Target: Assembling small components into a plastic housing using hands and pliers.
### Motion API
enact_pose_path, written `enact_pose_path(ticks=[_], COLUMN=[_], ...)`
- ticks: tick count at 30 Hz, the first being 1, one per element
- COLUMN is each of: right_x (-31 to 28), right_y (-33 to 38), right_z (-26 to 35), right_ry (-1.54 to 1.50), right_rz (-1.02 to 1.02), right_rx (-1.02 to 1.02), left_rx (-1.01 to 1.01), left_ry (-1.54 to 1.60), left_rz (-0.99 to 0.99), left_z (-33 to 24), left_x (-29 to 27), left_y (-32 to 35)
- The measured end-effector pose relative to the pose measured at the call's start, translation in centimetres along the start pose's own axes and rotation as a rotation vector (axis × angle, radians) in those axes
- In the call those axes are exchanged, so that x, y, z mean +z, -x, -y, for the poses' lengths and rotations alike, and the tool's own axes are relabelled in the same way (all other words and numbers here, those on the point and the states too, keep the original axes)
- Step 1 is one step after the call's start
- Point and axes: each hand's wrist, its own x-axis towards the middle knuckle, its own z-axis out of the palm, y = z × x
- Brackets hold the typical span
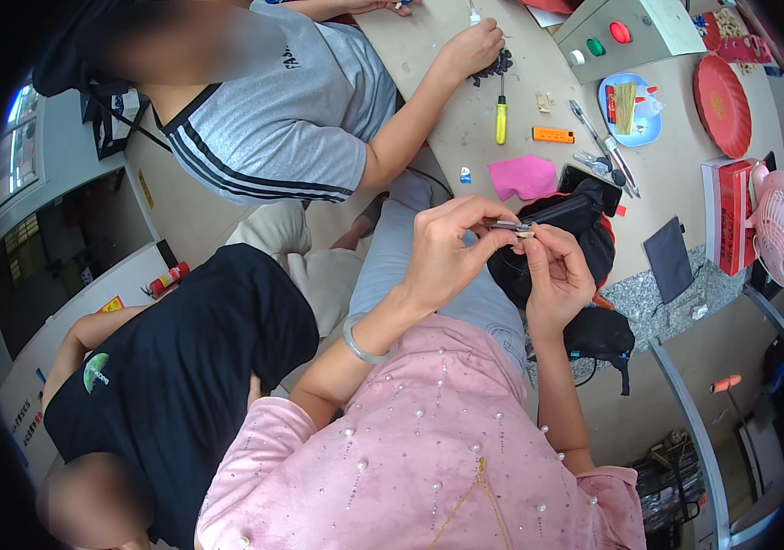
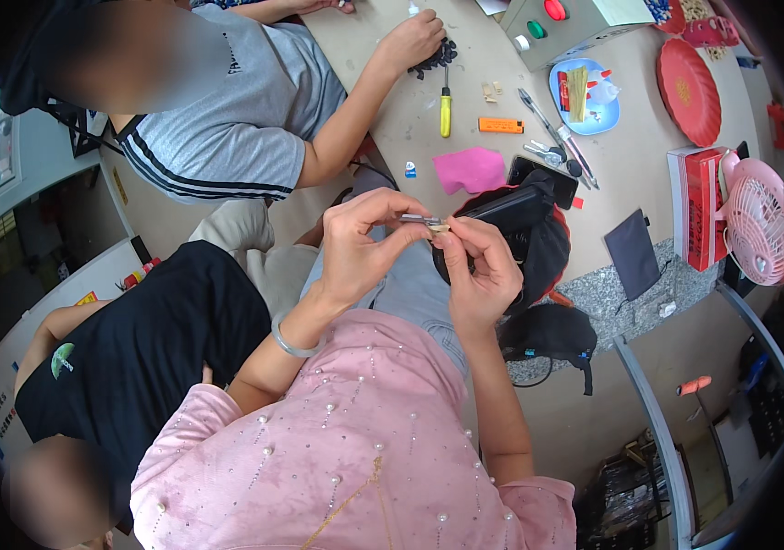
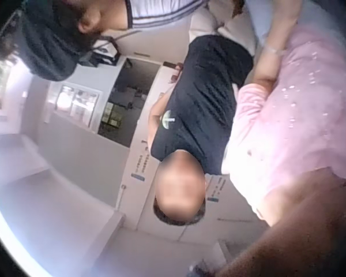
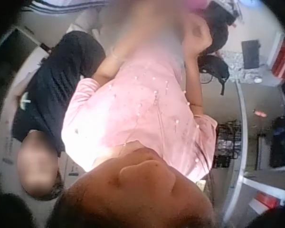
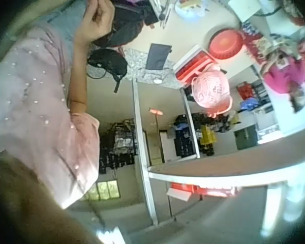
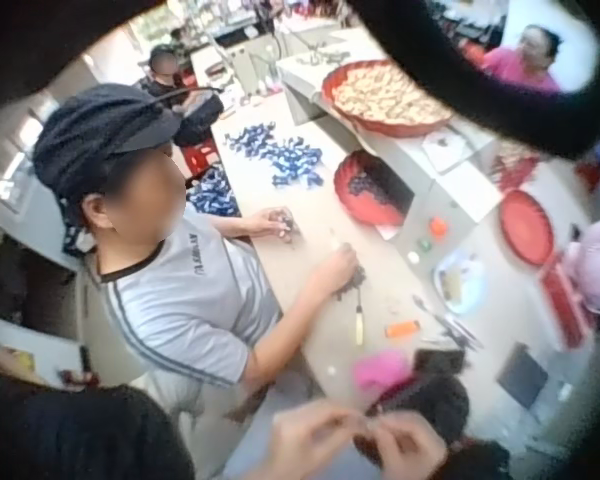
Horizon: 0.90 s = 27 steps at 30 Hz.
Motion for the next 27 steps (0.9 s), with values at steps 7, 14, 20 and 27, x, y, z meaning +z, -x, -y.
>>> enact_pose_path(ticks=[7, 14, 20, 27], right_x=[0.2, 0.5, 0.7, 1.4], right_y=[0.3, 0.1, -0.2, -0.1], right_z=[-0.8, -0.3, 0.8, 1.2], right_ry=[0.019, 0.106, 0.414, 0.423], right_rz=[-0.090, -0.080, -0.061, -0.038], right_rx=[0.003, -0.040, -0.281, -0.339], left_rx=[0.034, 0.060, 0.158, 0.251], left_ry=[-0.031, -0.034, -0.061, -0.069], left_rz=[-0.023, -0.060, -0.111, -0.163], left_z=[-0.5, -0.6, -0.6, 0.0], left_x=[0.8, 0.9, 0.8, 0.4], left_y=[0.2, 0.0, 0.2, 0.6])
